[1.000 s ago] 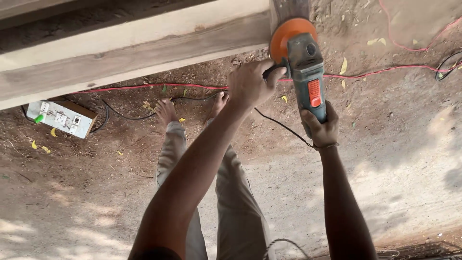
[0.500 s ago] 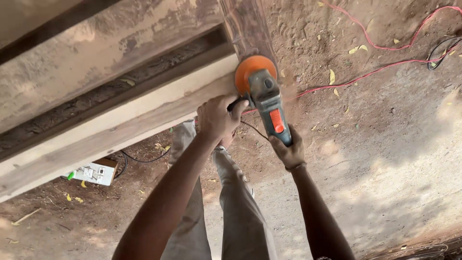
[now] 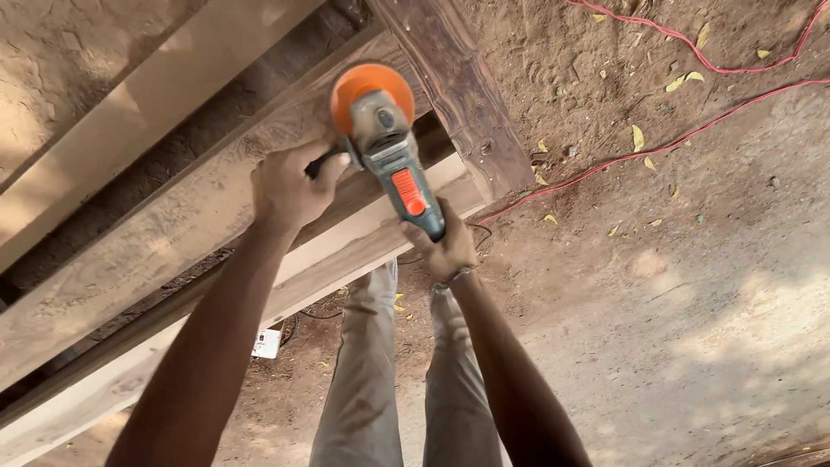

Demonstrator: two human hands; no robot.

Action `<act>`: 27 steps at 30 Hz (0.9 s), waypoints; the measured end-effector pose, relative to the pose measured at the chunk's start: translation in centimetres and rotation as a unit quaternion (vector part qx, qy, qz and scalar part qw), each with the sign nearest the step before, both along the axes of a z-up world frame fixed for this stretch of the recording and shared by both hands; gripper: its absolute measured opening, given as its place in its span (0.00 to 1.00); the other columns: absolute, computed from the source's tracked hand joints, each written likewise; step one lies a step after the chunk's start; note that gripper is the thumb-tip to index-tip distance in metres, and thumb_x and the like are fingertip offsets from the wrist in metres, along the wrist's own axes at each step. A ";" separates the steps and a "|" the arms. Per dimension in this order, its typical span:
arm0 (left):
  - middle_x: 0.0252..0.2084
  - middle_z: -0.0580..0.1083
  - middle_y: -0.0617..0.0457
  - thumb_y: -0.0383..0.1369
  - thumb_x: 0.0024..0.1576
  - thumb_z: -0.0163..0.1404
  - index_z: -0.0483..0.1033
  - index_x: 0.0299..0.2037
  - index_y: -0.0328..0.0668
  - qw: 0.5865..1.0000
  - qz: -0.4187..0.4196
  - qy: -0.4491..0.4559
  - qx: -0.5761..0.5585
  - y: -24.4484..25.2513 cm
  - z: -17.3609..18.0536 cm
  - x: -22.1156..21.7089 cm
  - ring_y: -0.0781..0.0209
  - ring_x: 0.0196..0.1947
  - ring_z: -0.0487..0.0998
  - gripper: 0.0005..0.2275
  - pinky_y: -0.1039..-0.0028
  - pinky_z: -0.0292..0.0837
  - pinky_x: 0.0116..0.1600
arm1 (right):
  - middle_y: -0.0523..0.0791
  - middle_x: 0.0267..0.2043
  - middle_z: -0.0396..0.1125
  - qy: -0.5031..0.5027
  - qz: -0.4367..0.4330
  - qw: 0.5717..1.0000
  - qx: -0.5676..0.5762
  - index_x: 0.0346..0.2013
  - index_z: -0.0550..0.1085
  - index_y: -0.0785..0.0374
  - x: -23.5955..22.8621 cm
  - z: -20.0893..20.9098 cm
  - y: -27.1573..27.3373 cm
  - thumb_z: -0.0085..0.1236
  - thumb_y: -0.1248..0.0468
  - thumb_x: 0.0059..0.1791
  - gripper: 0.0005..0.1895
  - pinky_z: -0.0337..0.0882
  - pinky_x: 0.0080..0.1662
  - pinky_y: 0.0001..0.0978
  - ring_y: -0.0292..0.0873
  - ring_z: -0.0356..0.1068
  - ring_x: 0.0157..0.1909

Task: The person walks to a wooden frame and uses a power sander to sand its inner and outer surfaces. They then move to a different wooden frame and sand its edges and surfaces with the power sander.

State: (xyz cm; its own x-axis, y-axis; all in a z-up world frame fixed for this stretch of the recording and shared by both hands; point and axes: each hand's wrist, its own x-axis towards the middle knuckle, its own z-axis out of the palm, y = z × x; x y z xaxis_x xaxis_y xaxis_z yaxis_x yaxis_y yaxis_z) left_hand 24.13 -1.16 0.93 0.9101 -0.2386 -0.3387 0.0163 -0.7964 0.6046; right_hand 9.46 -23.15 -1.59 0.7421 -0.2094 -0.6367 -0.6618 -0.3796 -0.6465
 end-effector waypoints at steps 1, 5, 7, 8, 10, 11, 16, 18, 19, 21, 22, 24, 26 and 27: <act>0.25 0.77 0.49 0.44 0.59 0.57 0.83 0.39 0.49 1.000 -0.007 0.002 0.002 1.4 -0.1 -0.2 0.52 0.24 0.79 0.10 0.62 0.74 0.33 | 0.53 0.40 0.76 0.002 -0.007 1.000 0.002 0.58 0.70 0.63 0.3 0.4 1.0 0.63 0.35 0.41 0.43 0.76 0.43 0.45 0.53 0.79 0.42; 0.31 0.78 0.50 0.42 0.63 0.55 0.82 0.45 0.49 0.998 -0.008 -0.028 -0.060 4.3 -0.2 0.7 0.54 0.30 0.81 0.09 0.64 0.75 0.37 | 0.53 0.41 0.76 0.033 0.027 0.999 0.030 0.58 0.71 0.61 2.7 2.1 3.2 0.63 0.35 0.40 0.43 0.74 0.46 0.46 0.54 0.78 0.45; 0.35 0.79 0.50 0.42 0.66 0.55 0.80 0.46 0.49 0.993 -0.025 -0.065 -0.098 3.6 -0.2 2.8 0.54 0.35 0.81 0.09 0.65 0.76 0.41 | 0.52 0.41 0.76 0.044 0.015 0.998 0.039 0.58 0.71 0.60 4.0 1.8 3.1 0.63 0.35 0.40 0.42 0.74 0.46 0.45 0.53 0.78 0.45; 0.34 0.78 0.49 0.42 0.65 0.55 0.81 0.45 0.49 0.995 -0.038 -0.059 -0.076 2.9 -0.1 3.9 0.54 0.33 0.81 0.08 0.65 0.75 0.39 | 0.52 0.41 0.76 0.047 -0.004 0.998 0.046 0.56 0.71 0.61 4.0 1.1 2.9 0.63 0.35 0.41 0.41 0.76 0.45 0.44 0.52 0.79 0.44; 0.33 0.78 0.49 0.42 0.65 0.56 0.81 0.44 0.50 0.996 -0.055 -0.051 -0.054 1.7 0.1 5.4 0.53 0.32 0.80 0.08 0.64 0.74 0.38 | 0.51 0.41 0.76 0.052 -0.027 0.997 0.053 0.53 0.71 0.62 4.0 0.4 2.6 0.62 0.35 0.42 0.39 0.77 0.45 0.43 0.51 0.79 0.43; 0.28 0.77 0.50 0.43 0.62 0.57 0.82 0.42 0.50 0.998 -0.060 -0.012 -0.010 1.2 0.3 5.9 0.54 0.26 0.78 0.09 0.63 0.72 0.34 | 0.52 0.40 0.77 0.032 -0.042 0.997 0.053 0.52 0.73 0.62 3.9 0.3 2.5 0.63 0.35 0.42 0.39 0.76 0.45 0.43 0.50 0.79 0.43; 0.23 0.75 0.50 0.44 0.61 0.58 0.81 0.37 0.47 0.996 -0.076 0.019 0.040 2.7 -0.4 5.9 0.54 0.21 0.76 0.11 0.63 0.70 0.29 | 0.52 0.40 0.76 0.012 -0.046 0.998 0.049 0.52 0.73 0.63 4.0 0.1 3.5 0.64 0.35 0.42 0.39 0.75 0.45 0.43 0.49 0.78 0.43; 0.22 0.74 0.49 0.45 0.63 0.58 0.80 0.34 0.45 0.995 -0.079 0.024 0.054 4.0 -1.1 5.4 0.53 0.21 0.75 0.13 0.62 0.70 0.30 | 0.52 0.38 0.75 0.007 -0.044 0.997 0.069 0.54 0.71 0.63 4.0 0.3 4.2 0.65 0.35 0.40 0.41 0.74 0.44 0.43 0.49 0.77 0.43; 0.22 0.74 0.49 0.45 0.63 0.58 0.80 0.34 0.45 0.995 -0.084 0.023 0.053 3.4 -1.0 6.1 0.53 0.21 0.75 0.13 0.62 0.70 0.30 | 0.52 0.38 0.75 0.006 -0.049 0.997 0.067 0.54 0.71 0.63 4.3 0.3 4.0 0.65 0.35 0.40 0.41 0.74 0.44 0.43 0.49 0.77 0.43; 0.21 0.74 0.51 0.45 0.62 0.58 0.81 0.36 0.46 0.995 -0.093 -0.005 0.039 2.6 -0.7 6.6 0.54 0.20 0.75 0.12 0.62 0.69 0.28 | 0.51 0.35 0.75 0.040 -0.043 0.998 0.037 0.50 0.74 0.63 4.8 0.4 3.7 0.63 0.34 0.40 0.39 0.74 0.42 0.45 0.50 0.78 0.38; 0.21 0.74 0.51 0.45 0.62 0.58 0.81 0.36 0.46 0.995 -0.094 -0.004 0.039 2.2 -0.7 6.8 0.54 0.20 0.75 0.12 0.62 0.69 0.28 | 0.51 0.35 0.75 0.042 -0.044 0.997 0.037 0.50 0.74 0.63 4.5 -0.3 3.4 0.63 0.34 0.40 0.39 0.74 0.42 0.45 0.50 0.78 0.38; 0.22 0.74 0.53 0.43 0.62 0.58 0.83 0.39 0.48 0.993 -0.105 -0.047 0.007 1.4 -0.6 7.1 0.56 0.20 0.75 0.10 0.63 0.69 0.28 | 0.50 0.34 0.75 0.020 -0.065 0.996 0.061 0.46 0.74 0.64 3.9 -1.8 2.7 0.64 0.33 0.41 0.38 0.77 0.41 0.44 0.50 0.78 0.38; 0.22 0.74 0.54 0.44 0.63 0.57 0.82 0.38 0.48 0.995 -0.098 -0.028 0.018 2.4 -1.0 6.5 0.58 0.20 0.75 0.10 0.64 0.69 0.28 | 0.50 0.35 0.75 0.020 -0.043 0.998 0.045 0.46 0.74 0.64 3.9 -1.2 3.2 0.64 0.34 0.41 0.38 0.75 0.42 0.44 0.50 0.78 0.39; 0.22 0.74 0.54 0.44 0.64 0.57 0.82 0.37 0.47 0.995 -0.091 -0.007 0.029 2.9 -1.2 6.2 0.59 0.20 0.75 0.11 0.65 0.70 0.29 | 0.50 0.35 0.74 0.022 -0.023 0.999 0.029 0.46 0.74 0.64 3.9 -0.9 3.4 0.64 0.34 0.41 0.38 0.74 0.43 0.44 0.50 0.77 0.39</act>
